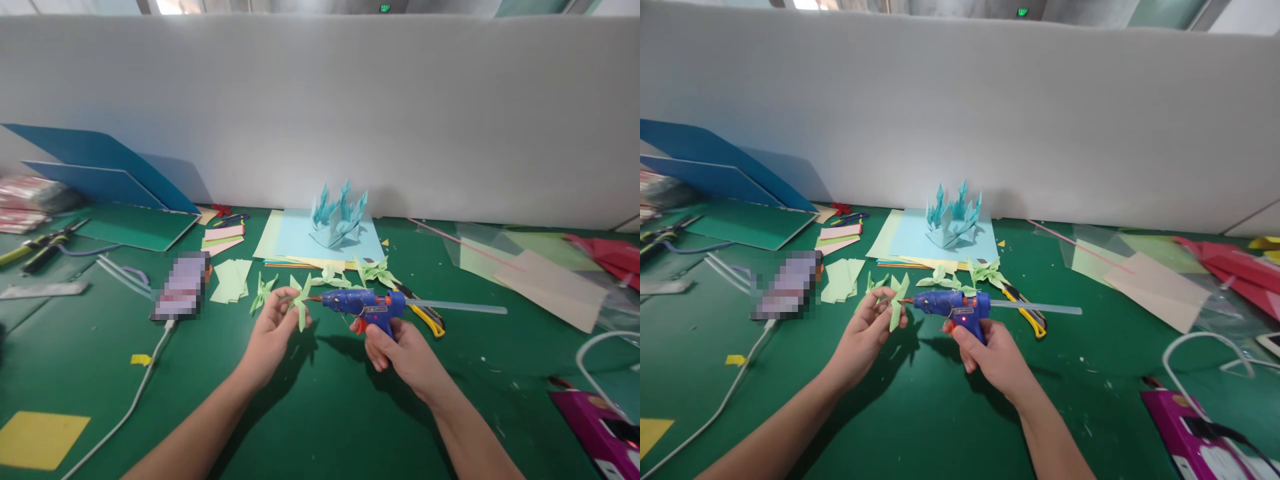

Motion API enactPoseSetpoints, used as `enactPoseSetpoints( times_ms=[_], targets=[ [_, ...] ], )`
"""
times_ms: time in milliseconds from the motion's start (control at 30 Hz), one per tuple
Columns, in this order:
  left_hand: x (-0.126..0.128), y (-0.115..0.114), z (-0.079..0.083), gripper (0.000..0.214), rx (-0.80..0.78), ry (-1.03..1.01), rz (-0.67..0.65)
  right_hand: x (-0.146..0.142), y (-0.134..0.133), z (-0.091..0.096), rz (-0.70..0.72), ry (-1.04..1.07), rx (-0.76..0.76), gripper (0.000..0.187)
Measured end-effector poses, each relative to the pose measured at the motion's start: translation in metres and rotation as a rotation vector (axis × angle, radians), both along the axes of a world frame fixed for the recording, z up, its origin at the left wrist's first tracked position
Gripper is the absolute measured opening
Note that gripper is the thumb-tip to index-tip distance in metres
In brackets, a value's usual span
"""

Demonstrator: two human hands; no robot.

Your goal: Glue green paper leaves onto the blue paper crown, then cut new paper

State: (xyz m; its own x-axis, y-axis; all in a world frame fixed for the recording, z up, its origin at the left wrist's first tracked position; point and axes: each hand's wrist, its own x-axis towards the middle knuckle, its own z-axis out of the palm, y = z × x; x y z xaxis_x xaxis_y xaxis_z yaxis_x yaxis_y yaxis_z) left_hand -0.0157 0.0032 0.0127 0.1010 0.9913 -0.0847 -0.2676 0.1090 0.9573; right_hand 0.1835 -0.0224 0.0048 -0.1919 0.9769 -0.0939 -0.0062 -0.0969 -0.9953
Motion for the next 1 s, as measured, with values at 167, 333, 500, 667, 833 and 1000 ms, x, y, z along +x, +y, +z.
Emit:
enactPoseSetpoints(
  times_ms=[167,333,500,667,833,1000],
  targets=[
    [0.001,-0.001,0.001,0.026,-0.025,-0.005,0.006,-0.003,0.001,-0.003,-0.051,-0.074,0.036,0.051],
    [0.001,-0.001,0.001,0.025,-0.032,-0.025,0.008,-0.002,0.001,-0.005,-0.071,-0.181,0.074,0.05],
    [0.001,0.0,0.001,0.023,-0.043,-0.032,0.008,0.0,0.001,-0.006,-0.072,-0.294,0.11,0.051],
    [0.001,0.0,0.001,0.022,-0.039,-0.028,0.005,0.0,0.001,-0.005,-0.087,-0.356,0.131,0.051],
    [0.001,0.0,0.002,0.023,-0.04,-0.031,0.009,0.001,0.002,-0.008,-0.11,-0.375,0.137,0.051],
    [0.002,-0.001,0.003,0.024,-0.049,-0.029,0.004,0.003,0.002,-0.012,-0.12,-0.335,0.138,0.05]
  ],
)
